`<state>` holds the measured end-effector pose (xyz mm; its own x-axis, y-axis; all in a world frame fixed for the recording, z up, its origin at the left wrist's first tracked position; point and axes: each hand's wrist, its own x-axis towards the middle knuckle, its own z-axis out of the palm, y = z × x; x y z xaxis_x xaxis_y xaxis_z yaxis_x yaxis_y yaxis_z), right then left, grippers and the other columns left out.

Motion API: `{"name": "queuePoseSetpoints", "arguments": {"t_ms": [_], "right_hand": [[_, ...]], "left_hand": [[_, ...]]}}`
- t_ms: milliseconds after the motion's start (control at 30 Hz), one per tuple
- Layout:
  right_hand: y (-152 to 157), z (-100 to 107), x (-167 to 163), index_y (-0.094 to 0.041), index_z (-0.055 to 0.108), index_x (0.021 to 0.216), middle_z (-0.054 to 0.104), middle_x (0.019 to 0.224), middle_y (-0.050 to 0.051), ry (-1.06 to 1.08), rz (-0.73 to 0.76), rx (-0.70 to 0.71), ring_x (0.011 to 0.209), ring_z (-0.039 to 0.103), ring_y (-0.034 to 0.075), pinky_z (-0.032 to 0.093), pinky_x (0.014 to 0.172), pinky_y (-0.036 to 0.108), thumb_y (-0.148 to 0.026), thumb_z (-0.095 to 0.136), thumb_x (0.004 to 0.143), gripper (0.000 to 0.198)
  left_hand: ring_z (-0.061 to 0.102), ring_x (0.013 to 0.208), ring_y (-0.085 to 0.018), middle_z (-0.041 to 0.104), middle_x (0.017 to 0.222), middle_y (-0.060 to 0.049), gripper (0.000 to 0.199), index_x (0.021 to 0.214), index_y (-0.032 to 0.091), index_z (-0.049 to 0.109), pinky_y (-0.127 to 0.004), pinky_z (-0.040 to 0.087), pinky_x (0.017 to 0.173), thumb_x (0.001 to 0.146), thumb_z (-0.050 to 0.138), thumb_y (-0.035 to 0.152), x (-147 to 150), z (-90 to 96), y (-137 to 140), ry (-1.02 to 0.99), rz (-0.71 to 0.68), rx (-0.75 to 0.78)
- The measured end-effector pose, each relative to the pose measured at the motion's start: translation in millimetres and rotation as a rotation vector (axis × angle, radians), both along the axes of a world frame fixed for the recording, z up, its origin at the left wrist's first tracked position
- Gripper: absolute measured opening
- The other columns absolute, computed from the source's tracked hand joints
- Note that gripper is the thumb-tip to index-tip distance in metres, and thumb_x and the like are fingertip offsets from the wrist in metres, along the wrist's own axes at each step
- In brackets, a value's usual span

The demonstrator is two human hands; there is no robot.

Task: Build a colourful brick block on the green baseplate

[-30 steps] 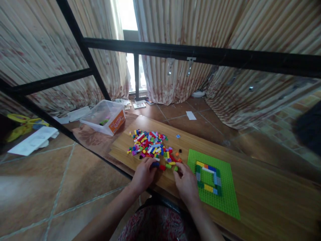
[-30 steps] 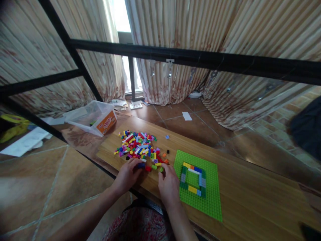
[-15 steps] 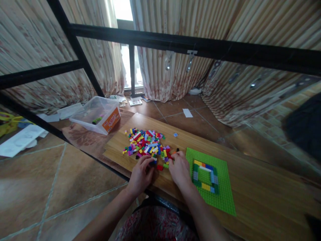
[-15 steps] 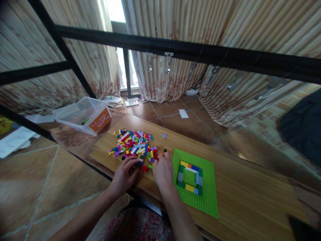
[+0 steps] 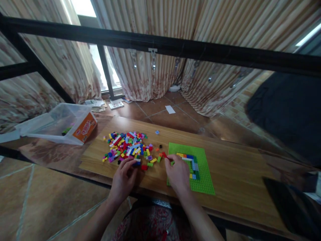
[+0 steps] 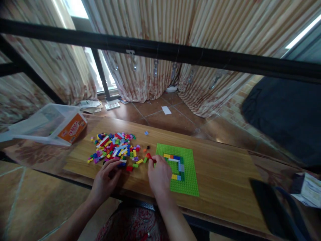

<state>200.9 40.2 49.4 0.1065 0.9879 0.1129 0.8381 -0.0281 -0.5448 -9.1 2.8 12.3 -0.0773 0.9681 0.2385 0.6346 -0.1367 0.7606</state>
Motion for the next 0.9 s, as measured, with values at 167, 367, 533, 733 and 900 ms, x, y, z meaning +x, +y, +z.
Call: {"name": "queuePoseSetpoints", "arguments": {"t_ms": [167, 367, 533, 733, 900], "right_hand": [[-19.0, -10.1, 46.6, -0.020, 0.069, 0.088, 0.071, 0.082, 0.005, -0.039, -0.193, 0.010, 0.068, 0.061, 0.018, 0.038, 0.063, 0.029, -0.034, 0.048, 0.086, 0.026], [-13.5, -23.3, 50.5, -0.020, 0.068, 0.097, 0.071, 0.086, 0.006, -0.088, -0.252, 0.029, 0.076, 0.063, 0.018, 0.039, 0.065, 0.028, -0.031, 0.048, 0.086, 0.026], [-10.7, -27.9, 46.5, -0.021, 0.068, 0.100, 0.071, 0.091, 0.006, -0.115, -0.238, 0.018, 0.080, 0.063, 0.018, 0.040, 0.070, 0.029, -0.029, 0.046, 0.087, 0.027], [-12.5, -32.1, 49.0, -0.020, 0.069, 0.101, 0.071, 0.097, 0.007, -0.094, -0.203, 0.049, 0.088, 0.062, 0.019, 0.041, 0.077, 0.029, -0.031, 0.045, 0.088, 0.029], [-12.7, -31.4, 48.6, -0.020, 0.069, 0.100, 0.071, 0.098, 0.008, -0.056, -0.222, 0.040, 0.086, 0.063, 0.019, 0.041, 0.075, 0.029, -0.030, 0.043, 0.089, 0.030]], "left_hand": [[0.061, 0.102, -0.021, 0.055, 0.121, -0.010, 0.026, 0.108, 0.020, 0.062, -0.035, 0.053, 0.086, 0.086, 0.051, 0.025, 9.6, 2.2, -1.4, 0.034, -0.005, 0.023], [0.062, 0.098, -0.020, 0.057, 0.118, -0.010, 0.022, 0.106, 0.020, 0.061, -0.033, 0.054, 0.084, 0.088, 0.050, 0.026, 28.3, 8.2, 2.1, 0.043, -0.077, 0.059], [0.061, 0.103, -0.021, 0.058, 0.117, -0.010, 0.022, 0.105, 0.019, 0.062, -0.035, 0.053, 0.088, 0.087, 0.050, 0.025, 25.2, 4.0, 3.0, 0.049, -0.079, 0.052], [0.060, 0.107, -0.023, 0.059, 0.117, -0.010, 0.023, 0.104, 0.019, 0.063, -0.038, 0.051, 0.092, 0.086, 0.050, 0.026, 20.4, -3.4, 0.2, 0.057, -0.056, 0.026], [0.061, 0.103, -0.022, 0.059, 0.116, -0.010, 0.023, 0.102, 0.019, 0.063, -0.038, 0.053, 0.089, 0.086, 0.050, 0.027, 22.1, -1.2, 1.3, 0.036, -0.052, 0.012]]}}
